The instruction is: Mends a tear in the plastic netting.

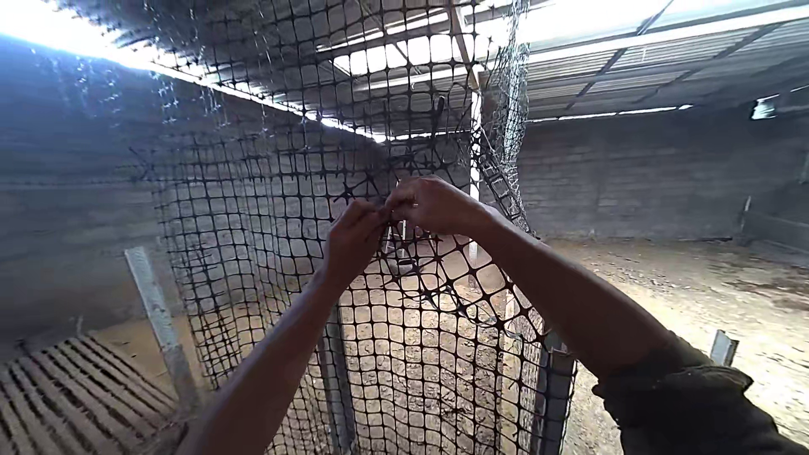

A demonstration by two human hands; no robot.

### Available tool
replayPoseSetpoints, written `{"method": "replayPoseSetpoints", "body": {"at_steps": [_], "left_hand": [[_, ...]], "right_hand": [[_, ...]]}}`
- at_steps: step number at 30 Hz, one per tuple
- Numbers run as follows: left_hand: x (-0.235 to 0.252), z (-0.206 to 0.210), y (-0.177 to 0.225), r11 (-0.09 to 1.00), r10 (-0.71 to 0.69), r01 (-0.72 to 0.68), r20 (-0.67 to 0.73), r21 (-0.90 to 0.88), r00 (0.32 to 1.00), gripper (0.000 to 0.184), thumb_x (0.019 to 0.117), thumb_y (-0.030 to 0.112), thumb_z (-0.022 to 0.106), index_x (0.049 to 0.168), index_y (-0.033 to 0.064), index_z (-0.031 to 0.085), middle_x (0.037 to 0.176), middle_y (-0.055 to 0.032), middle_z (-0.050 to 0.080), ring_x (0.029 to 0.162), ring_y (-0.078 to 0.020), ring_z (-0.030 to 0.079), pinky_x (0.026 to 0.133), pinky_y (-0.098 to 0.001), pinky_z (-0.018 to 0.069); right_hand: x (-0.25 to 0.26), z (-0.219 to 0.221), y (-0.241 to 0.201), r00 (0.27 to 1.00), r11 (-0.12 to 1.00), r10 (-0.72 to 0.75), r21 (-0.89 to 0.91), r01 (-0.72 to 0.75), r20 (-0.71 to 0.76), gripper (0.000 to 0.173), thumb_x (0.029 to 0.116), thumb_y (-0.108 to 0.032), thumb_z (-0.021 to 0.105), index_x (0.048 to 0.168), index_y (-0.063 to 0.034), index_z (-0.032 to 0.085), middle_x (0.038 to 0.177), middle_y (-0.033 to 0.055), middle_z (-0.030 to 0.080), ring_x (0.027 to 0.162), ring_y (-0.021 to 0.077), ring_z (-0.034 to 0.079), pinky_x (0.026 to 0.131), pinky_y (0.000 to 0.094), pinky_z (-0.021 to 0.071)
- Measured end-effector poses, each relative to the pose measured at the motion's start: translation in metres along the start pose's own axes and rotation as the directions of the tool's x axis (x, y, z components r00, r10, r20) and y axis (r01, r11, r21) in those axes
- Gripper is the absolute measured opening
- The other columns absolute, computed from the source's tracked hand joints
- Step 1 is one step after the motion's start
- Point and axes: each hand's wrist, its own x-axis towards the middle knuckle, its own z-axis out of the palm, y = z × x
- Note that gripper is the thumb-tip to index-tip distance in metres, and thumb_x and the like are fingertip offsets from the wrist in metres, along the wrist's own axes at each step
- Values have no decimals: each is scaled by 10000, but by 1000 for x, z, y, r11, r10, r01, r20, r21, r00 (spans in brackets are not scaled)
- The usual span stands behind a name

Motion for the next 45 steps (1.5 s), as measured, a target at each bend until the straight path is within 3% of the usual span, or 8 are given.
{"method": "replayPoseSetpoints", "body": {"at_steps": [6, 14, 22, 27, 34, 40, 43, 45], "left_hand": [[1, -8, 0, 988, -92, 101, 80, -114, 993, 186, 936, -41, 604, 1052, -61, 749, 1040, -189, 693, 960, -198, 682, 894, -271, 553], [-4, -6, 20, 898, -379, 384, 64, -214, 923, 190, 1002, 73, 599, 1057, -52, 731, 1064, -120, 691, 953, -78, 663, 860, -226, 552], [5, -3, 26, 731, -648, 640, 56, -236, 760, 245, 1047, 147, 565, 1146, -17, 718, 1068, -113, 673, 891, -129, 684, 832, -313, 597], [12, 3, 23, 690, -723, 724, 41, -20, 690, 274, 1054, 220, 565, 1103, 24, 751, 1000, -116, 688, 852, -187, 660, 797, -374, 543], [12, 26, 14, 602, -795, 797, 54, -55, 604, 254, 1042, 238, 595, 1090, 50, 759, 1005, -91, 676, 846, -170, 651, 784, -367, 547], [-3, -11, 24, 546, -812, 834, 196, -78, 550, 364, 1048, 291, 589, 1340, 85, 655, 1244, -112, 669, 1044, -213, 687, 918, -439, 572], [-28, -54, 65, 644, -764, 743, -102, -182, 637, 318, 1014, 235, 605, 1246, 35, 690, 1147, -104, 693, 1030, -161, 680, 914, -367, 570], [-43, -88, 108, 797, -600, 507, -334, -329, 727, 181, 1041, 239, 554, 1079, 201, 728, 1043, 93, 711, 971, -36, 673, 865, -253, 569]], "right_hand": [[-4, 13, -6, 990, 964, -130, -240, 115, -48, 190, 1003, -15, 550, 1085, 90, 685, 1129, 230, 644, 995, 310, 675, 896, 398, 562], [-2, 44, 0, 883, 713, -429, -672, 201, -192, 191, 894, -154, 695, 903, 36, 708, 1045, 200, 662, 979, 358, 652, 706, 438, 563], [-4, 26, -2, 958, 659, -283, -734, 163, -41, 273, 938, -201, 646, 872, 60, 691, 958, 229, 690, 981, 413, 679, 671, 517, 544], [-32, 26, 7, 966, 567, -253, -799, 200, 62, 242, 913, -166, 641, 800, 46, 667, 808, 198, 648, 823, 395, 683, 533, 469, 512], [-37, 34, 10, 967, 529, -229, -819, 222, 114, 279, 940, -190, 621, 772, 31, 661, 767, 163, 635, 781, 352, 673, 500, 437, 481], [-69, 41, -10, 972, 732, -162, -682, 5, -167, 400, 973, -398, 555, 940, -50, 748, 981, 145, 692, 982, 337, 659, 754, 511, 515], [-116, 50, -39, 923, 772, -183, -630, -77, -337, 443, 988, -452, 505, 923, -70, 721, 960, 146, 687, 909, 333, 671, 720, 485, 528], [-153, 63, -56, 893, 838, -193, -542, -66, -407, 372, 983, -402, 496, 871, -105, 691, 869, 100, 667, 825, 284, 660, 666, 436, 523]]}}
